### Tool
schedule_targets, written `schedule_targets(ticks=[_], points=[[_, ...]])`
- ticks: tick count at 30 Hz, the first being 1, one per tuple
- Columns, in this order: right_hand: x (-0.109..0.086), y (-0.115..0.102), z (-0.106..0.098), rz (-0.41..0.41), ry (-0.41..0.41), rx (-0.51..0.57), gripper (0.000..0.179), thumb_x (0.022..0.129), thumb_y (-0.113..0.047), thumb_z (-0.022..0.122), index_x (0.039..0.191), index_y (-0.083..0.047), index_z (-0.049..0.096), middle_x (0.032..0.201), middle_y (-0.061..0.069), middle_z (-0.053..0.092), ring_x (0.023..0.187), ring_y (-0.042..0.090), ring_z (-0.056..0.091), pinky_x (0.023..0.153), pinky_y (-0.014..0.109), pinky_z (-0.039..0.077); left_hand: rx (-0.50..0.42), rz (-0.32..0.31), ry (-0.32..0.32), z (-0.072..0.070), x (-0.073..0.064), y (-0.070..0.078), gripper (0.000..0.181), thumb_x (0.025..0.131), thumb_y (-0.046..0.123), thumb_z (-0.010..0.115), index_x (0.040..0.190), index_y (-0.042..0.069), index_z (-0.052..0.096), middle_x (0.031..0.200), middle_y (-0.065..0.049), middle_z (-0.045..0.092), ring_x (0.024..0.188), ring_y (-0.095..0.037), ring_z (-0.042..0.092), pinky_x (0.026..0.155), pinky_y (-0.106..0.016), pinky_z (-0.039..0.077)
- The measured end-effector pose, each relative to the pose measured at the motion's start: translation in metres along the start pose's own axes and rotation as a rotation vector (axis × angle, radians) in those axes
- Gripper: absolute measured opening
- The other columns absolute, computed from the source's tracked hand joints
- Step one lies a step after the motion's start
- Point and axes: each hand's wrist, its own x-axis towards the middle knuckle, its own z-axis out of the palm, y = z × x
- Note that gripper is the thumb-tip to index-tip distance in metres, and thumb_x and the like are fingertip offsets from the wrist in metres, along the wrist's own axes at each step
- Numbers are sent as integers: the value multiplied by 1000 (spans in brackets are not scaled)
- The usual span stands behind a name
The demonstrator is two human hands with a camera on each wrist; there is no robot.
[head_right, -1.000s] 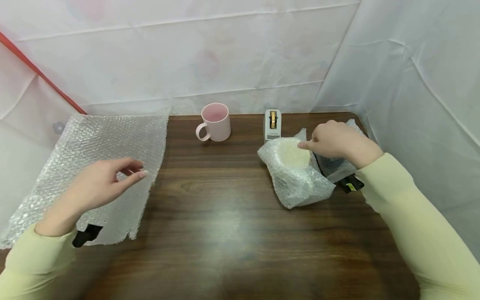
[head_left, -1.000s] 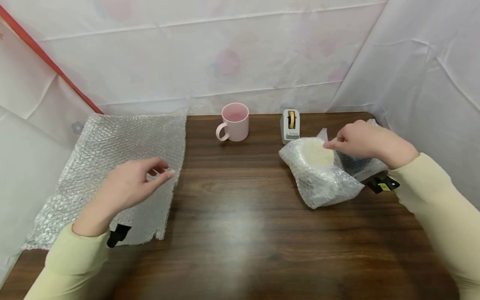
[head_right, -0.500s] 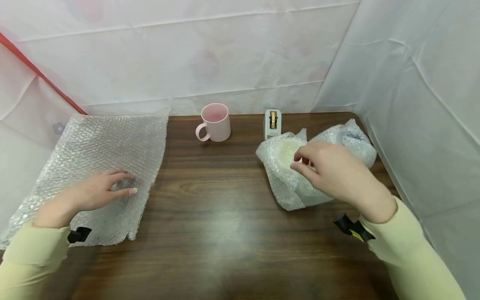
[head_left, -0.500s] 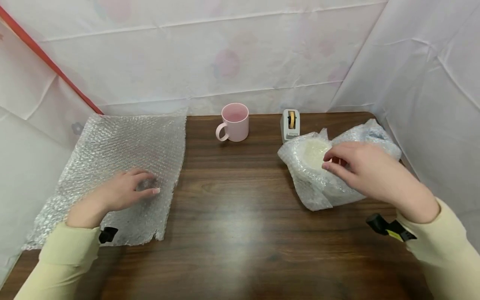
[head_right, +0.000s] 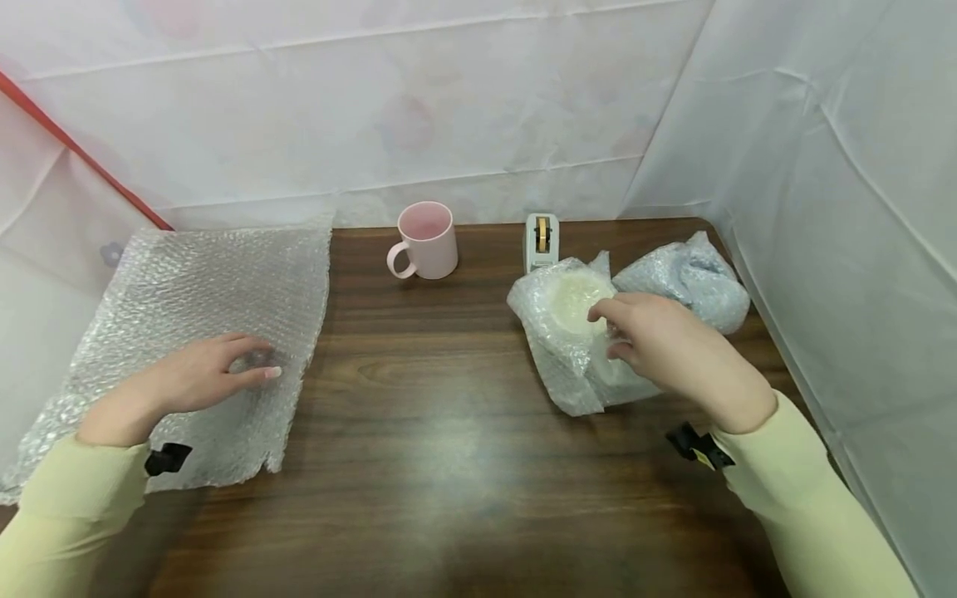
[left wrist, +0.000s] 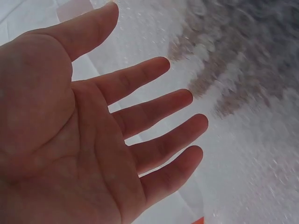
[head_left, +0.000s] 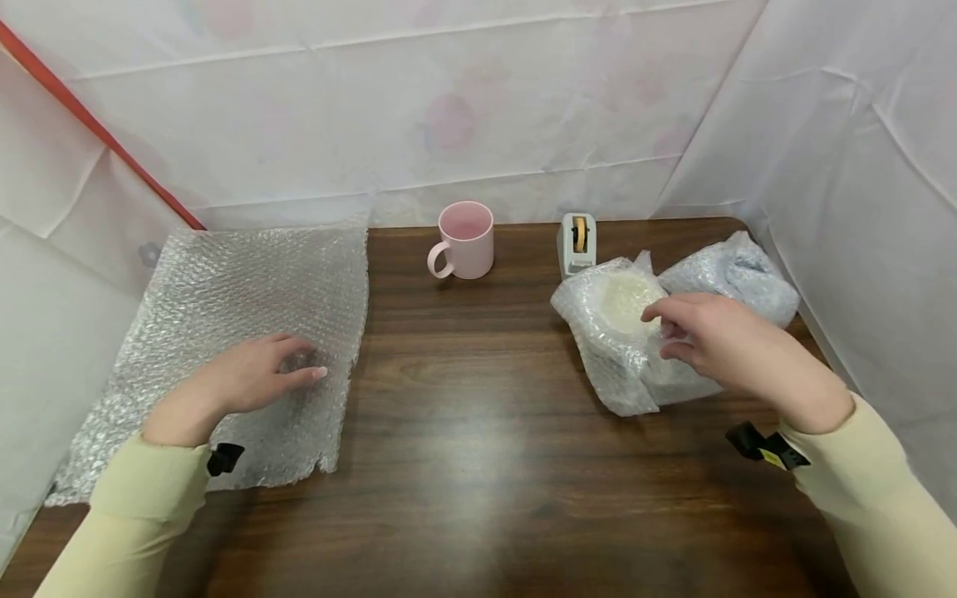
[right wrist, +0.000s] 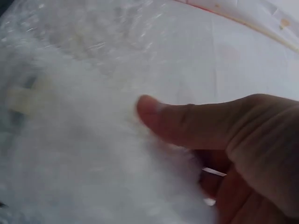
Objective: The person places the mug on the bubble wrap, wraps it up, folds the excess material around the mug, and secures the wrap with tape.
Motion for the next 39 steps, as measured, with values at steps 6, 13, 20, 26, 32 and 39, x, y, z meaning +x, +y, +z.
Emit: schedule_targets(ticks=[6, 13, 20, 26, 32, 39], points=[[4, 12, 14, -84, 173, 4, 31, 70, 4, 85, 94, -6, 68, 83, -1, 65, 79, 17, 63, 69, 39, 52, -14, -8, 0, -3, 7, 11, 63, 99, 53, 54, 134, 1, 58, 137, -30, 52, 124, -53, 47, 100, -67, 37], [5, 21, 26, -79, 352, -39, 33, 59, 0, 92, 77, -11, 65, 89, 8, 51, 86, 35, 42, 72, 42, 34, 8, 10, 7, -10, 18, 27, 65, 99, 55, 51, 135, 2, 58, 138, -28, 52, 126, -54, 44, 103, -68, 33], [-1, 13, 37, -28, 451, -175, 28, 66, -5, 89, 82, -7, 67, 72, 3, 55, 64, 26, 56, 52, 41, 46, 3, 57, 18, -14, 30, 43, 58, 99, 52, 54, 133, 5, 60, 136, -25, 54, 125, -52, 46, 103, -65, 35], [-5, 3, 50, 35, 478, -200, 23, 79, -3, 77, 80, -6, 54, 72, 6, 57, 68, 29, 57, 51, 44, 48, 7, 70, 14, -10, 33, 41, 58, 99, 51, 55, 132, 4, 60, 136, -26, 54, 125, -51, 46, 103, -65, 35], [-10, 0, 60, 34, 485, -152, 11, 83, -5, 67, 93, 0, 66, 92, 13, 65, 88, 35, 58, 77, 49, 51, -2, 65, 9, -6, 34, 40, 58, 99, 52, 56, 133, 5, 60, 137, -24, 54, 126, -51, 46, 103, -65, 35], [-9, 2, 65, 12, 490, -167, 22, 85, -9, 61, 101, 4, 66, 104, 17, 64, 95, 40, 58, 85, 52, 49, 60, 93, 121, -9, 36, 47, 51, 99, 46, 58, 127, 4, 63, 132, -21, 59, 120, -46, 53, 96, -64, 43]])
